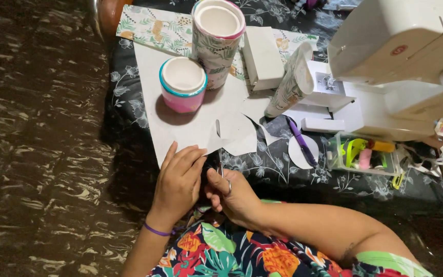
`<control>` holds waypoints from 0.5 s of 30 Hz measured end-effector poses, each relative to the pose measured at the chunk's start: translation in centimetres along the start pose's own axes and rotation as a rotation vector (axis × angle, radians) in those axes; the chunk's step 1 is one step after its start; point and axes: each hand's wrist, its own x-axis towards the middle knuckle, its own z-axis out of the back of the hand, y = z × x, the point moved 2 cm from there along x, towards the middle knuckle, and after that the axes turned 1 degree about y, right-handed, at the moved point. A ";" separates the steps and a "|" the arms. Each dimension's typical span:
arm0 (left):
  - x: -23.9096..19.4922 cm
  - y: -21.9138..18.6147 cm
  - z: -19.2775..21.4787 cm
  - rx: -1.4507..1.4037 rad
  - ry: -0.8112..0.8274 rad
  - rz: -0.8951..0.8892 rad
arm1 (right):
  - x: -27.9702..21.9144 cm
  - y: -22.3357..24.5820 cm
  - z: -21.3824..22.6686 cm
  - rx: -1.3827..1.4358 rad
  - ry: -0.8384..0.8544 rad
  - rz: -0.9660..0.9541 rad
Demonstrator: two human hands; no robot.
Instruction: The person uses a knife to cut the rim of a patterned cup, then uses scissors to trim the cup further. They place the cup on a piece of white fabric, trace a circle with a purple pen, and cut out the fabric circle with scissors. Finally, they wrap the cut fabric around the cup.
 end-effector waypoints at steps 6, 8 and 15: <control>-0.7 0.7 -1.5 0.004 -0.052 0.032 | 1.7 -0.8 -0.2 0.073 -0.105 0.087; -0.7 0.7 -1.4 0.002 -0.050 0.031 | 1.6 -0.7 -0.5 0.077 -0.115 0.082; -0.7 0.7 -1.1 -0.029 -0.045 0.041 | 1.6 -1.3 -0.7 0.110 -0.121 0.058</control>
